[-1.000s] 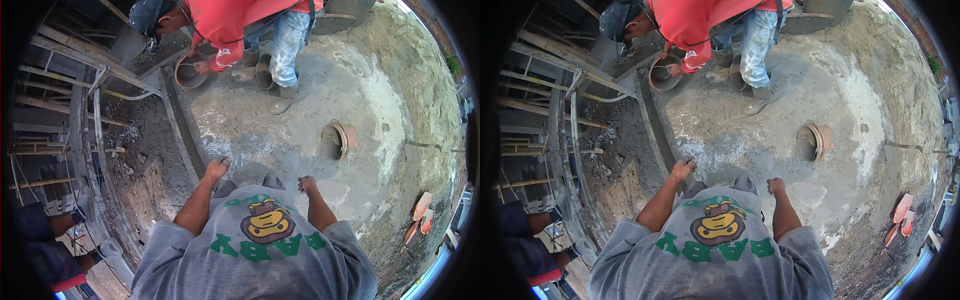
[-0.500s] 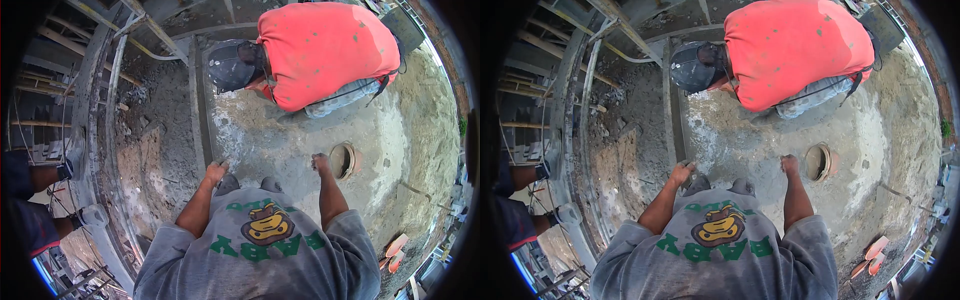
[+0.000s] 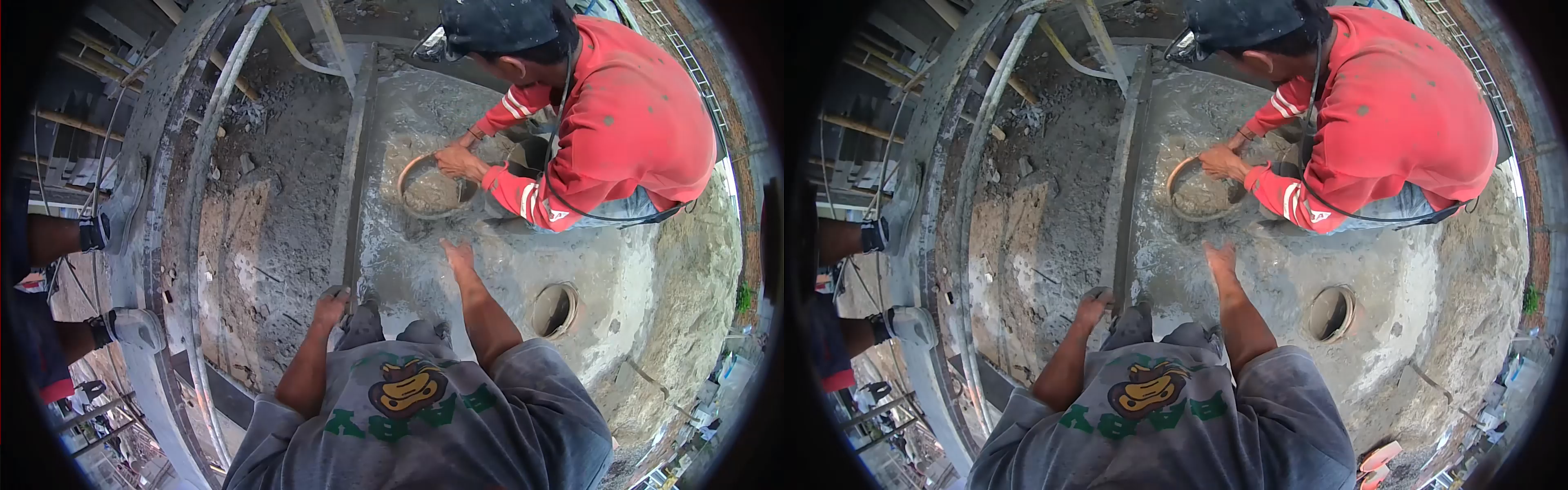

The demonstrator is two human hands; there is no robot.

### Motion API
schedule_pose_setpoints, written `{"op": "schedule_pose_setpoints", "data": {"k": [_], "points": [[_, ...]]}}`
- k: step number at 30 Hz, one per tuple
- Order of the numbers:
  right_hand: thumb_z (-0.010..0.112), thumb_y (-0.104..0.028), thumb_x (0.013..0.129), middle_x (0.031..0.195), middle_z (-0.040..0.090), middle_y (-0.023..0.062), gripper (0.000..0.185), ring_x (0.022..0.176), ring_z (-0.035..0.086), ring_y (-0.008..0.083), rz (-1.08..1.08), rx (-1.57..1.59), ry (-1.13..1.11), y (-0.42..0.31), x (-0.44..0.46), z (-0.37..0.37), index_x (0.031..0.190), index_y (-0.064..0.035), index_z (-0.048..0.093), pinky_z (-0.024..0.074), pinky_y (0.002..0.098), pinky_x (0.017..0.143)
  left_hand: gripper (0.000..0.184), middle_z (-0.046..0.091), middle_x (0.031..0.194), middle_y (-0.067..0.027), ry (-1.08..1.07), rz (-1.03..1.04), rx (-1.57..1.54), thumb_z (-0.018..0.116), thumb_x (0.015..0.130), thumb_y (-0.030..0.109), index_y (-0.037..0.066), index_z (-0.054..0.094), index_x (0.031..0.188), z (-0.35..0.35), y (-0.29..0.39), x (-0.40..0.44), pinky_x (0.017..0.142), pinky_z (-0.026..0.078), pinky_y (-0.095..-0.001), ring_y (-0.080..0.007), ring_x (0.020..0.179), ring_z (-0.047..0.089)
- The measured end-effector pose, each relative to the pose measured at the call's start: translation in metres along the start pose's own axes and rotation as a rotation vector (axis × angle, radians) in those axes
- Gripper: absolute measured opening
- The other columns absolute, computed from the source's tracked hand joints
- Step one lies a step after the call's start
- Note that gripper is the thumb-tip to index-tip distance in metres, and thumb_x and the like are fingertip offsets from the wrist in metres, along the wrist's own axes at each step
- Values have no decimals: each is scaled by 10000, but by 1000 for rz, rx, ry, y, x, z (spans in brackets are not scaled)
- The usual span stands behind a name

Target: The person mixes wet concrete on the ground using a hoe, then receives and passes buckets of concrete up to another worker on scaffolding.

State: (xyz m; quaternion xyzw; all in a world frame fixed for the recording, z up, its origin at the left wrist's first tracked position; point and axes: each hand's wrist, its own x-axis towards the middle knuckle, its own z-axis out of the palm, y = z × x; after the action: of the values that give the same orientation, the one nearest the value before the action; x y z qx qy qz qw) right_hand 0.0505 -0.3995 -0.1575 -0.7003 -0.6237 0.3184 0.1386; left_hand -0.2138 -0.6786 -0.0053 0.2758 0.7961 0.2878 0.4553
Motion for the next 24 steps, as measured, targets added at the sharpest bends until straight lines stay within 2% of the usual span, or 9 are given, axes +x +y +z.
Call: {"op": "schedule_pose_setpoints", "data": {"k": [2,4,7,8,11,14,16,20,24], "points": [[700,-458,705,1325,406,305,803,1197,442,378,195,-50,79,-140,-6,-105,1221,105,451,344,407,1009,332,665,905,-118,56,-170,-124,565,888,285,-4,607,1047,-10,18,-1,726,507,-319,-192,839,642],[694,-430,714,1316,448,252,744,1196,454,354,-9,-196,374,-122,48,-73,1241,45,470,346,388,1011,352,666,918,-122,61,-222,-128,571,883,294,-1,593,1073,-19,19,3,726,505,-314,-195,838,643],[685,-382,729,1332,462,177,696,1198,459,313,-171,-66,-375,-127,74,-121,1282,-24,463,347,381,1014,375,670,926,-119,59,-242,-154,573,876,322,18,589,1096,-30,22,7,738,501,-322,-202,839,645],[700,-275,727,1292,514,100,622,1170,487,256,-376,-57,-183,-117,51,-115,1270,-66,480,370,358,989,382,672,927,-117,56,-237,-168,572,874,335,28,590,1100,-35,25,9,744,499,-327,-205,840,645],[718,-196,710,1191,544,78,586,1110,505,212,-240,399,-254,-142,-17,-150,1231,-50,494,387,324,945,381,680,906,-101,16,-336,-89,561,873,361,42,614,1076,-27,-8,29,768,496,-346,-218,834,650],[736,-118,693,1091,574,56,556,1050,524,169,-133,864,-316,-213,-64,-206,1192,-33,507,404,290,901,384,683,895,-87,-42,-110,206,550,875,386,56,628,1054,-29,18,32,743,494,-351,-208,810,651],[745,-137,693,1028,579,66,490,948,547,163,37,777,-379,-248,-86,-231,1121,-15,537,430,288,820,386,680,896,-90,-63,-8,223,548,880,390,52,624,1048,-29,24,39,724,498,-339,-199,790,649],[713,-224,743,706,556,24,284,618,501,120,145,466,-400,-330,-130,-289,887,-9,595,394,285,554,423,670,863,-84,-81,-292,-157,539,892,462,66,627,1008,3,-19,79,677,505,-323,-189,720,634],[624,-250,807,605,494,-24,247,540,419,67,25,570,-530,-405,-162,-317,799,-4,602,313,267,472,552,638,954,-105,-179,-531,-521,416,918,532,45,596,1104,-24,70,51,766,473,-433,-241,829,600]]}}
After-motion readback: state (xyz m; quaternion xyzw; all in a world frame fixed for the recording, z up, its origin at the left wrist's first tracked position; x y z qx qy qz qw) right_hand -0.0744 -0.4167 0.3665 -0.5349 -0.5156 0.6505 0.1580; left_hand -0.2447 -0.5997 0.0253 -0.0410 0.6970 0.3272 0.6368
